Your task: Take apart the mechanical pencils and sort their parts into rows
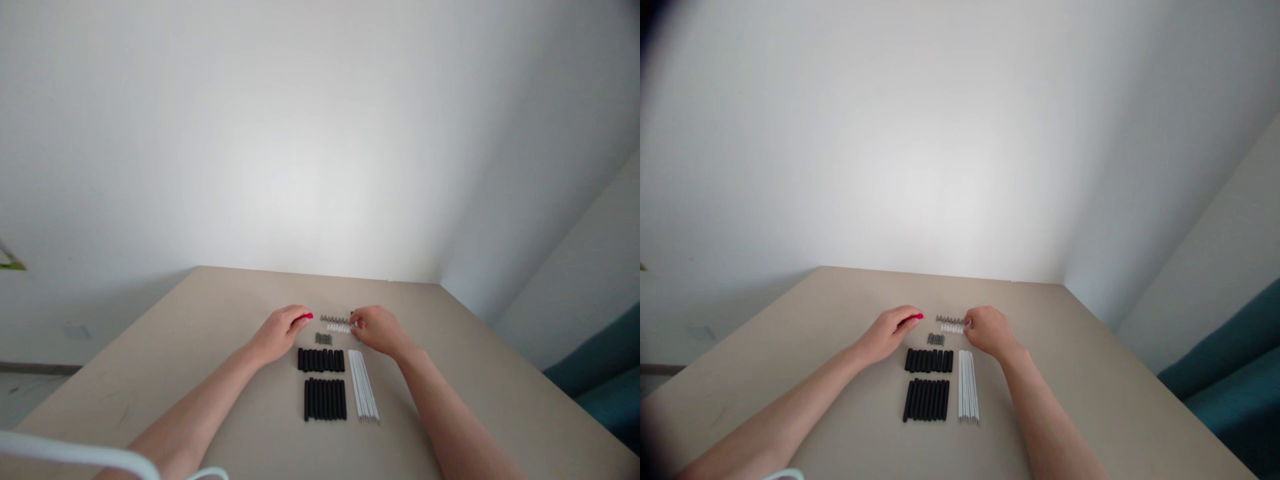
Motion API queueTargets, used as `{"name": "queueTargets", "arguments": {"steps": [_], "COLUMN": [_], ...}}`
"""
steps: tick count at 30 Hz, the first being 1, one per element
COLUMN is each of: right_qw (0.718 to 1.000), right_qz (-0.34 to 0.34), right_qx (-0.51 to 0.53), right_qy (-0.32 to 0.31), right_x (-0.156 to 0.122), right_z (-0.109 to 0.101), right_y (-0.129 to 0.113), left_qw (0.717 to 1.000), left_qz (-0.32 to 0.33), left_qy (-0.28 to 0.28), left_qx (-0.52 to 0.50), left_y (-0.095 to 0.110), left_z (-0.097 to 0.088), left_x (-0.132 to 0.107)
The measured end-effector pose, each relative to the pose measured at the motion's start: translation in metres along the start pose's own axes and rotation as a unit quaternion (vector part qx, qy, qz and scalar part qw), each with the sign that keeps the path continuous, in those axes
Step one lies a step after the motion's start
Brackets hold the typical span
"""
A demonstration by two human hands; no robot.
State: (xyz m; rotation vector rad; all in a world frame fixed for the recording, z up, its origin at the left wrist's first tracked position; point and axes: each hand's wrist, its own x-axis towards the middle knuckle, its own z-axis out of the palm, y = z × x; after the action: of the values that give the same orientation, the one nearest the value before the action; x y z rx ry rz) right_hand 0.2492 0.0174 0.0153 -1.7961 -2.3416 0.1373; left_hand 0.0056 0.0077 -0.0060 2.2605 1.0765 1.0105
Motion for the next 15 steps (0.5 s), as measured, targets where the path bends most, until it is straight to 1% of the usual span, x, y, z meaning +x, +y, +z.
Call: {"name": "queueTargets", "arguments": {"steps": [6, 7, 9, 12, 15], "right_qw": [1.0, 1.0, 0.999, 0.986, 0.965], "right_qz": [0.009, 0.01, 0.006, -0.033, -0.115], "right_qx": [-0.003, -0.001, 0.021, 0.103, 0.186], "right_qy": [-0.01, 0.0, 0.044, 0.125, 0.145], "right_x": [0.002, 0.002, 0.001, -0.003, -0.008], "right_z": [0.003, 0.002, 0.0, -0.003, 0.0], "right_y": [-0.001, -0.001, -0.004, -0.017, -0.034], "left_qw": [1.0, 1.0, 1.0, 1.0, 1.0], "left_qz": [0.006, 0.006, 0.006, 0.005, 0.004], "left_qy": [-0.008, -0.008, -0.007, -0.014, -0.024], "left_qx": [-0.003, -0.002, -0.002, -0.001, 0.0], "left_y": [0.0, 0.0, 0.002, 0.006, 0.009], "left_z": [-0.001, -0.001, -0.001, -0.001, 0.0], "left_x": [0.0, 0.0, -0.001, -0.001, -0.001]}}
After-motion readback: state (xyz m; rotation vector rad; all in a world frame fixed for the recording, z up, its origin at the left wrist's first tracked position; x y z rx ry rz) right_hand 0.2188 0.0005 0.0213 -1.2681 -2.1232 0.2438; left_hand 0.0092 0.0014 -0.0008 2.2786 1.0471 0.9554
